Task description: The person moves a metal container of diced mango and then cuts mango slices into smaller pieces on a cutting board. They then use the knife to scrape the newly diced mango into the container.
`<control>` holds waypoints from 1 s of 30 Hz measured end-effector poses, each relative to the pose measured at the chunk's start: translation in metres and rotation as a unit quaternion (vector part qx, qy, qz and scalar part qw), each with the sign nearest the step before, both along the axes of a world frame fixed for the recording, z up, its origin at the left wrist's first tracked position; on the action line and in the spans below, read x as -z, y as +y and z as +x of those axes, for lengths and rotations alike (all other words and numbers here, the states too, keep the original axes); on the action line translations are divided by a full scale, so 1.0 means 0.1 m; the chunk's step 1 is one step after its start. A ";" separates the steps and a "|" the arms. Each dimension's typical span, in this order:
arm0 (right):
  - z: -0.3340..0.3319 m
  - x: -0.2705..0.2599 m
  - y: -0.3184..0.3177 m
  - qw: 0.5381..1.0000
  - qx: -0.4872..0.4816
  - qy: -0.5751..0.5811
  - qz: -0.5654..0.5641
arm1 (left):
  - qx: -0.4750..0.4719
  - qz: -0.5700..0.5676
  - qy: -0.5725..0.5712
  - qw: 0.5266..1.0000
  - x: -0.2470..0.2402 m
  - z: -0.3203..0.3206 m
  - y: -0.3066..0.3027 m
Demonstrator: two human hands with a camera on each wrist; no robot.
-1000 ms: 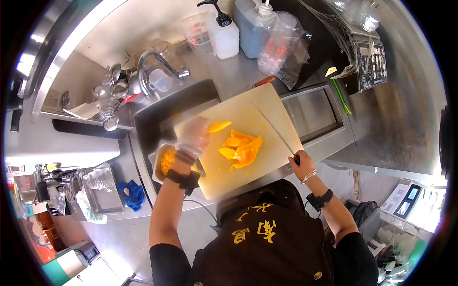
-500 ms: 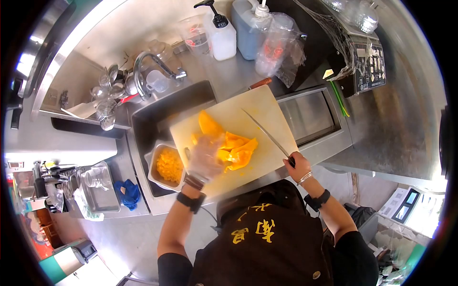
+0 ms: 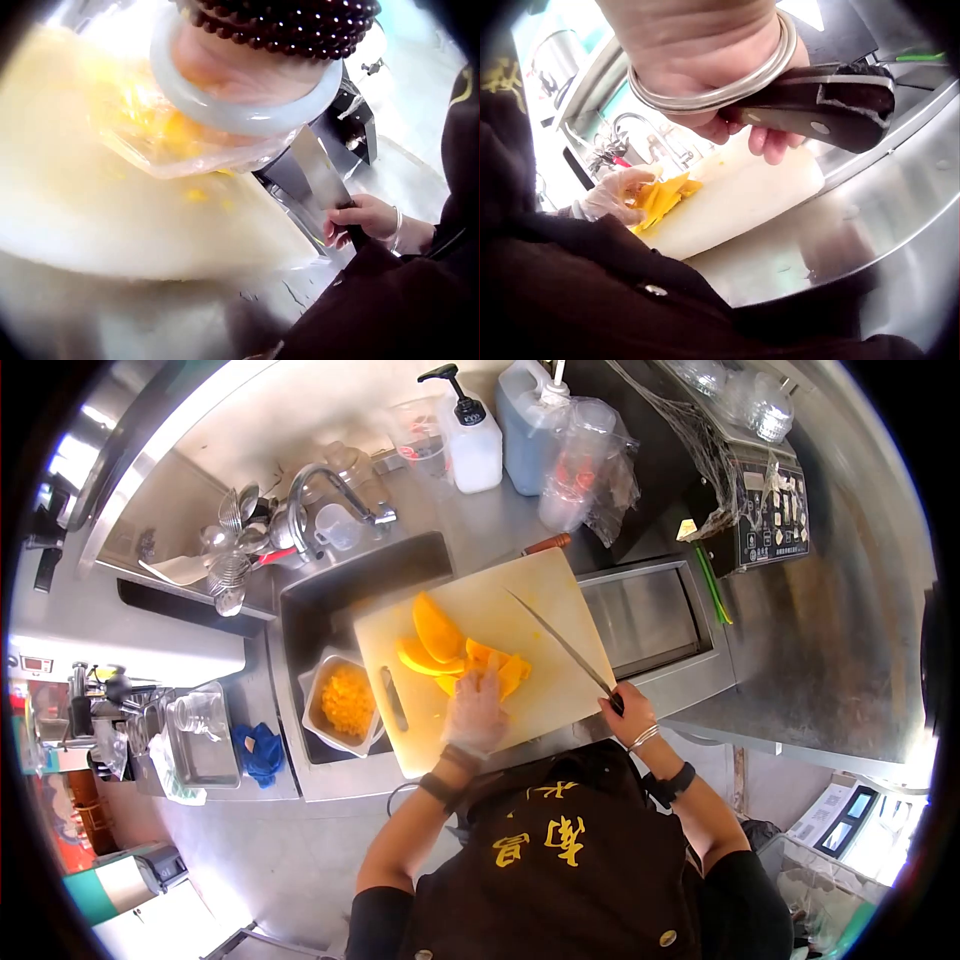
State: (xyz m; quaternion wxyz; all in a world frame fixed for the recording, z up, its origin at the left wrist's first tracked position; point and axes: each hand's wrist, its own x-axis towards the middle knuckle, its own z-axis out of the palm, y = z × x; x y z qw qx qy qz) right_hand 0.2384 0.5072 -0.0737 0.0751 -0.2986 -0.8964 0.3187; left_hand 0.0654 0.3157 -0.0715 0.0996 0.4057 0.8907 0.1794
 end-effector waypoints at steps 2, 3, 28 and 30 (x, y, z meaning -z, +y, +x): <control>0.02 0.02 0.01 1.000 0.003 0.007 0.001 | -0.029 0.045 0.020 0.998 0.10 0.02 -0.10; 0.03 0.03 0.01 1.000 0.006 0.014 0.003 | -0.062 0.083 0.021 0.994 0.10 0.01 -0.15; -0.22 0.03 -0.04 0.998 -0.053 -0.026 -0.025 | -0.336 0.259 -0.272 0.864 0.22 -0.28 -0.44; -0.23 0.03 -0.03 0.998 -0.054 -0.025 -0.027 | -0.352 0.236 -0.313 0.850 0.23 -0.35 -0.47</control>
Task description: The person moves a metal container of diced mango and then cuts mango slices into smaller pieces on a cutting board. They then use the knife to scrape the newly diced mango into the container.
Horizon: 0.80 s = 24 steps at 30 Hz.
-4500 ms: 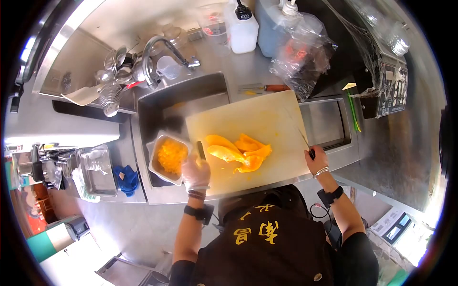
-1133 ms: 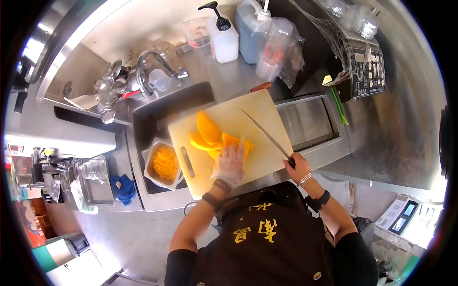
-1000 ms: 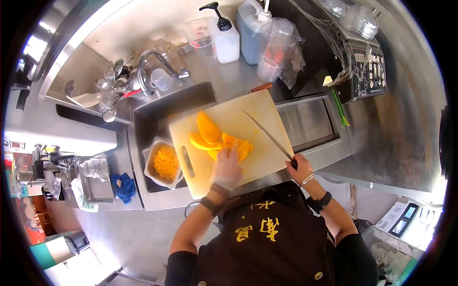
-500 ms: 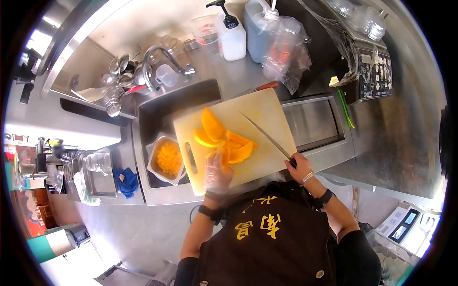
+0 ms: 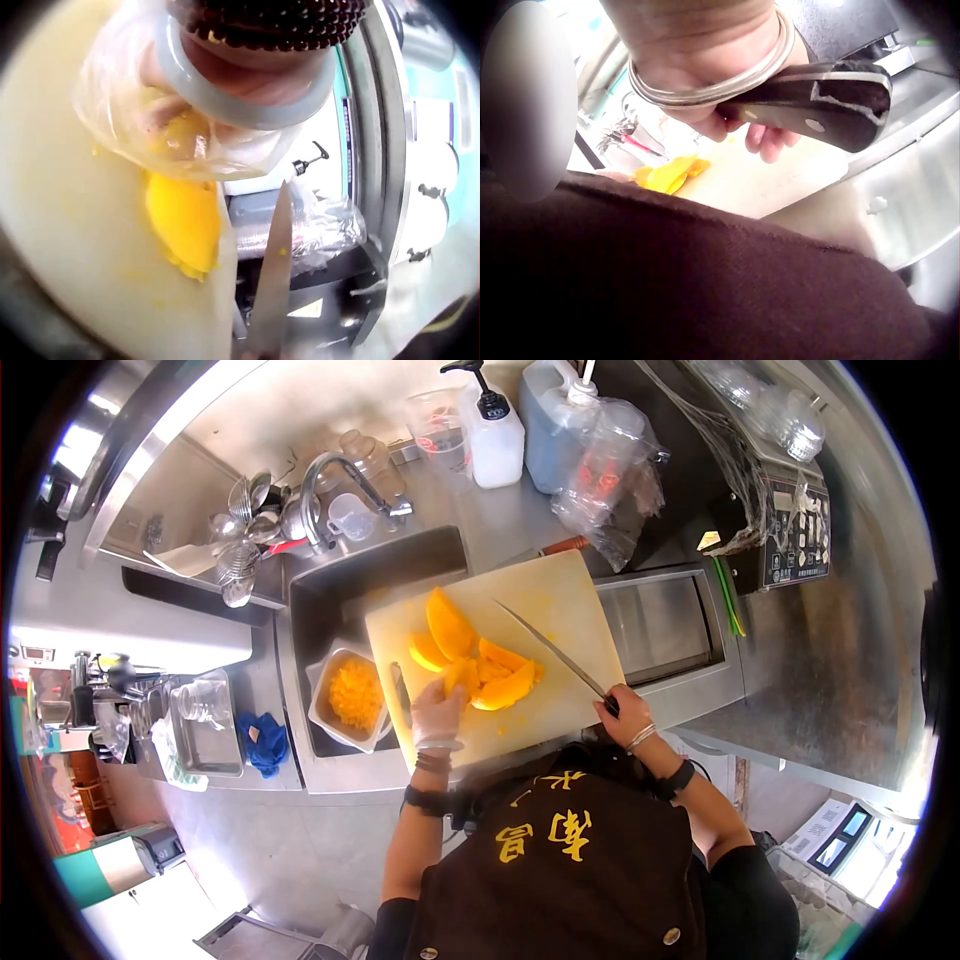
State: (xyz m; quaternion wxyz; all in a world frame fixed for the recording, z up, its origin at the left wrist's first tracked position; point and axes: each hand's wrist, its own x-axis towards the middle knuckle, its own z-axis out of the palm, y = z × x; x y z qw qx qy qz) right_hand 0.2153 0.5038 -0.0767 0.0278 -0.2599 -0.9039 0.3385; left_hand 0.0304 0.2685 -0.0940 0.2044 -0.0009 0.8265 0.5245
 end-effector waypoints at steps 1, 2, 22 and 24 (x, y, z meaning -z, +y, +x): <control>-0.01 0.00 0.00 1.000 0.000 -0.001 0.000 | -0.001 -0.007 -0.050 0.999 -0.01 -0.04 -0.01; -0.01 -0.01 0.00 1.000 0.004 -0.002 -0.003 | -0.001 -0.007 -0.051 0.999 -0.03 -0.06 -0.01; -0.07 0.02 0.05 1.000 0.017 -0.012 -0.008 | 0.140 -0.140 0.163 0.967 -0.51 -0.14 0.36; -0.10 0.01 0.04 1.000 0.014 -0.025 -0.013 | 0.319 -0.116 0.411 0.846 -0.45 -0.02 0.43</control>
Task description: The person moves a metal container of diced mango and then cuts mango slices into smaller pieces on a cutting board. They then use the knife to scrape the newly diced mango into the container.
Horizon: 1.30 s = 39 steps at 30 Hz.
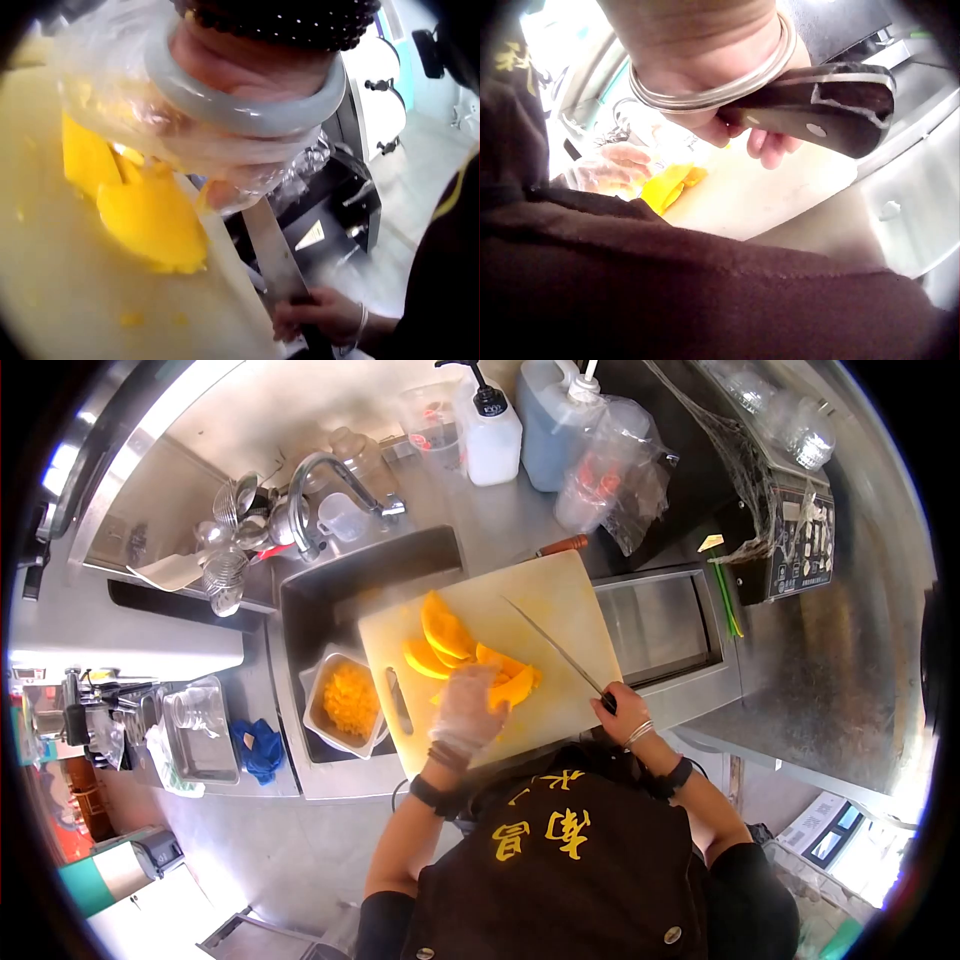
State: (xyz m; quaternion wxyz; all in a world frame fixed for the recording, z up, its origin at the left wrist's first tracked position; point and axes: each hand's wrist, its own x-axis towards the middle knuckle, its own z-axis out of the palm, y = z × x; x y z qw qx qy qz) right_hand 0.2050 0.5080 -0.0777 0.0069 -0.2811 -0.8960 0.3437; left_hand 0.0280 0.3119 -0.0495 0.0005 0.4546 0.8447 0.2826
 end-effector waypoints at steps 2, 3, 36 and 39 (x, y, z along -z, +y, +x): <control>-0.03 -0.02 -0.01 1.000 -0.004 -0.001 0.001 | 0.004 -0.069 0.008 0.998 0.10 0.11 0.08; -0.05 -0.03 -0.02 1.000 -0.008 -0.001 0.002 | 0.009 -0.137 0.017 0.990 0.12 0.14 0.12; -0.04 0.01 -0.01 1.000 0.009 0.006 -0.004 | -0.129 -0.016 -0.196 0.972 0.01 -1.17 -0.04; -0.01 -0.01 -0.01 1.000 0.017 0.007 0.005 | -0.145 -0.096 -0.132 0.976 -0.03 -1.17 -0.02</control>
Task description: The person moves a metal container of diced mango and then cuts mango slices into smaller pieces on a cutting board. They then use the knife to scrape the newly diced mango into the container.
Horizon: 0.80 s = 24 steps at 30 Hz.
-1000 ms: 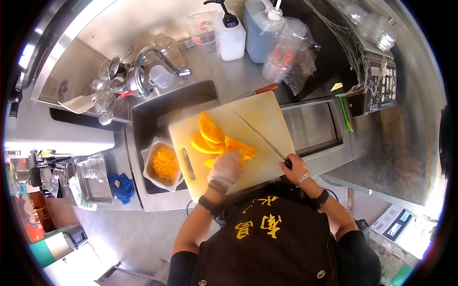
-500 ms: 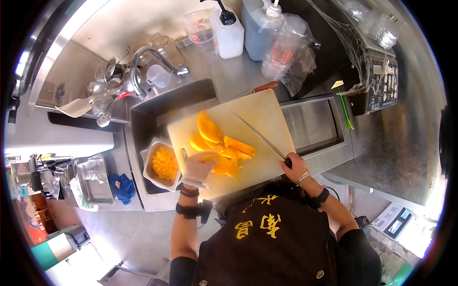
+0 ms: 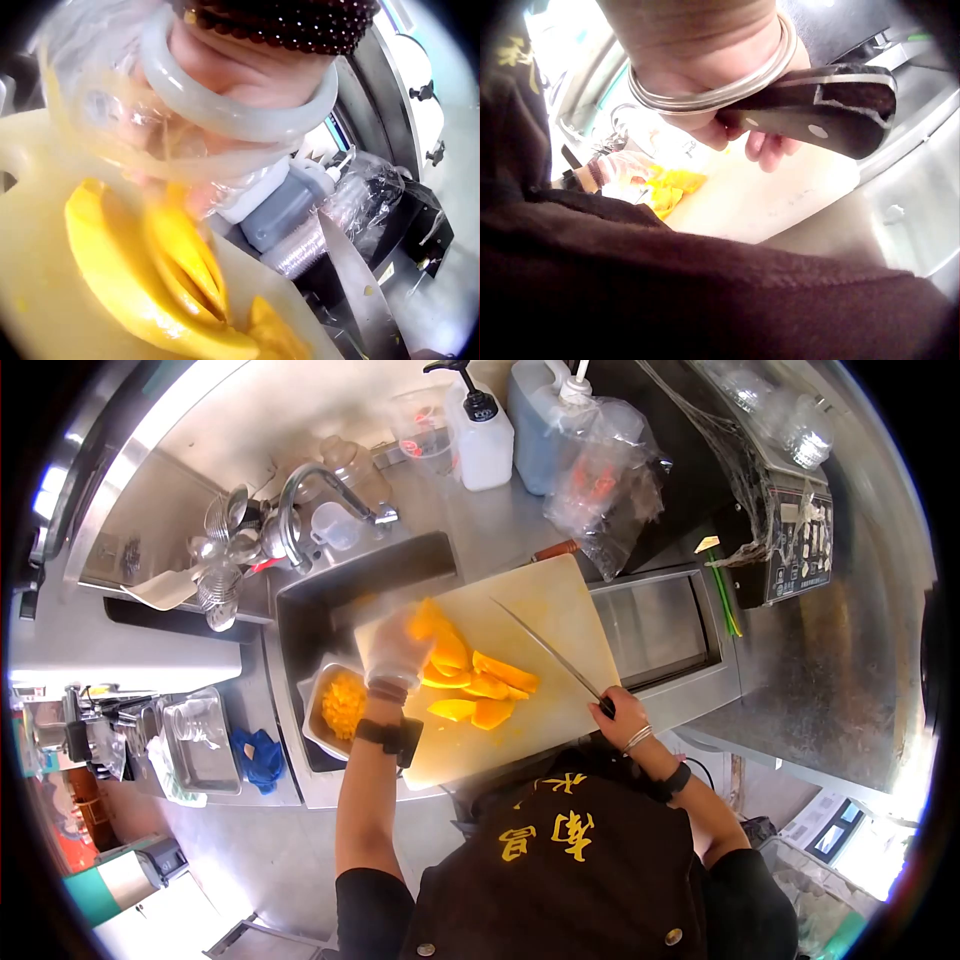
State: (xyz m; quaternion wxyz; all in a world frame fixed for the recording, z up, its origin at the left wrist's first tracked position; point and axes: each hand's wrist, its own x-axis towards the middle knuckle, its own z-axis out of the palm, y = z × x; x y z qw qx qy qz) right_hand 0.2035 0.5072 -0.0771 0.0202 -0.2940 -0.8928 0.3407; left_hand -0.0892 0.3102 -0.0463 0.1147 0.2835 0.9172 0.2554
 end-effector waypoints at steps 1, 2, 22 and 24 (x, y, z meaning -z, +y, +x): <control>0.00 -0.01 0.00 1.000 0.003 0.000 0.000 | 0.000 -0.032 0.046 0.998 -0.05 0.03 0.00; 0.02 -0.01 0.00 1.000 0.004 -0.002 -0.003 | 0.002 -0.033 0.045 0.998 -0.10 0.08 0.00; 0.00 -0.07 0.00 0.998 0.027 -0.035 -0.034 | 0.360 -0.349 -0.104 0.859 -0.39 0.70 0.78; 0.03 -0.03 0.01 0.999 0.036 0.001 -0.015 | 0.399 -0.315 -0.066 0.859 -0.09 0.66 0.69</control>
